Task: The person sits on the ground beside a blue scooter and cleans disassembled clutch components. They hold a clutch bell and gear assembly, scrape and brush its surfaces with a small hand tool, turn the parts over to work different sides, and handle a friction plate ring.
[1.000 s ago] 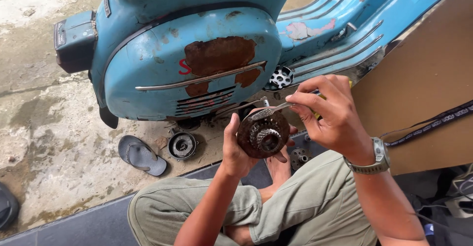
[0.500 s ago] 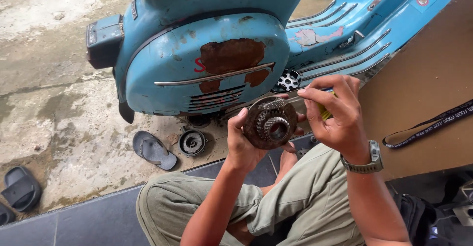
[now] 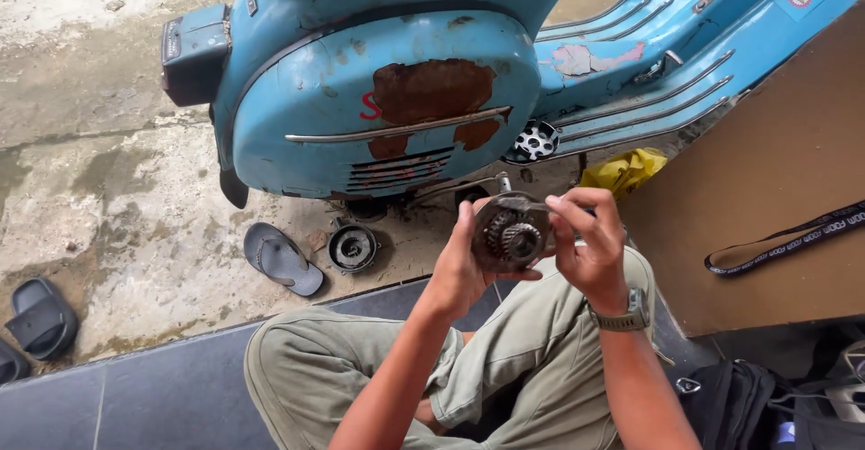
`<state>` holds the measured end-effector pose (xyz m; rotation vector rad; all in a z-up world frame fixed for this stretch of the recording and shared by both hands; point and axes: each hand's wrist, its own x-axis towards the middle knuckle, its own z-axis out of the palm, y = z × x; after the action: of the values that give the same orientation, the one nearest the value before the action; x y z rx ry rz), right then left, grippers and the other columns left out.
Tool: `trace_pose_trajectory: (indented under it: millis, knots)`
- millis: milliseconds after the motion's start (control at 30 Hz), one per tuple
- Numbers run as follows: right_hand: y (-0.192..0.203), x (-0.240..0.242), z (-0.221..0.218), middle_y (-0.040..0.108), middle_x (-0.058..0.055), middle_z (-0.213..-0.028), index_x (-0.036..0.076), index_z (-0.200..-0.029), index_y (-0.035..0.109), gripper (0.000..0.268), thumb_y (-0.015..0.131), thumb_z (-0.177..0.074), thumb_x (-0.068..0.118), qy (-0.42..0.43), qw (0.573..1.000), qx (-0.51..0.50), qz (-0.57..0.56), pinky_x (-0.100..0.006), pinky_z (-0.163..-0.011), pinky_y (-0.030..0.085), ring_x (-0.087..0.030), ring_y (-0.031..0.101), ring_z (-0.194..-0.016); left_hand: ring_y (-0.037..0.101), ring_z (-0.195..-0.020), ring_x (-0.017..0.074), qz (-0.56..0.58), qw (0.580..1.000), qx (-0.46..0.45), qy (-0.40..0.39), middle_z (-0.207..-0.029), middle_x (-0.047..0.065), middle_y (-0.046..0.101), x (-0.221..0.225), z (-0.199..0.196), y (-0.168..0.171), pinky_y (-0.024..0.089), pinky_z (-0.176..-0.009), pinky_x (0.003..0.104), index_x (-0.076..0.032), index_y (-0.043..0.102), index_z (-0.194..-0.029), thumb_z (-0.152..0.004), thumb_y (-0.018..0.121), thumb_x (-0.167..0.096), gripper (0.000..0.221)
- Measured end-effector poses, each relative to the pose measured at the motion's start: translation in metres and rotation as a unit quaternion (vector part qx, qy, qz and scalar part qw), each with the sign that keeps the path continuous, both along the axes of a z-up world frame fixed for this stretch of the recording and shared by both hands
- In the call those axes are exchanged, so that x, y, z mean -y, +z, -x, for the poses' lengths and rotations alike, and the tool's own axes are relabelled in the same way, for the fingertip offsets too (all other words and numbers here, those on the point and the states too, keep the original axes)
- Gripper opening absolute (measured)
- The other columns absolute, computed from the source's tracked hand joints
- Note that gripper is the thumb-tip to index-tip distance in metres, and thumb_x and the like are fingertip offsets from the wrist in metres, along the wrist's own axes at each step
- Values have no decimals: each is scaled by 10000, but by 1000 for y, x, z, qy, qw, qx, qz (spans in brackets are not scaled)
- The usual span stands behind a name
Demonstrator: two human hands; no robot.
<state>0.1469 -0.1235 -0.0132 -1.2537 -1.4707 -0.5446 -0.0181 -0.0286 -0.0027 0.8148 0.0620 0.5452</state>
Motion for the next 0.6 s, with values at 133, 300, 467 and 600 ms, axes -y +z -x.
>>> trace_pose_trajectory:
  millis: [133,300,467,600]
  knots:
    - [-29,-3,2,662,-154,-1011,84,-1260,756,275,653,-1005,69,20,999,-29,18,-449,-816,547,-314,665,-866,717,-910,419,-32,998,-36,48,-1065,300,644,11,14,-3,621,-773,598,-87,435,-1430,-914,613,-442,652]
    - [-41,2,29,662,-150,-947,76,-1254,753,294,658,-977,40,66,993,-82,54,-421,-771,559,-294,666,-795,696,-850,318,-44,983,-99,150,-1014,253,642,23,35,-33,663,-724,564,-11,483,-1390,-808,841,-93,688]
    - [-18,12,38,669,-149,-934,51,-1222,760,283,643,-969,1,74,985,-94,121,-436,-753,565,-305,669,-759,693,-911,268,-51,967,-136,207,-1053,240,658,27,50,-36,686,-732,490,1,433,-1340,-840,814,-101,637]
    - [-10,22,42,670,-133,-954,44,-1247,743,298,646,-968,0,59,986,-101,120,-434,-785,568,-305,682,-799,689,-929,278,-83,960,-124,236,-1103,245,649,30,47,-12,686,-703,484,-15,453,-1398,-871,792,-150,641]
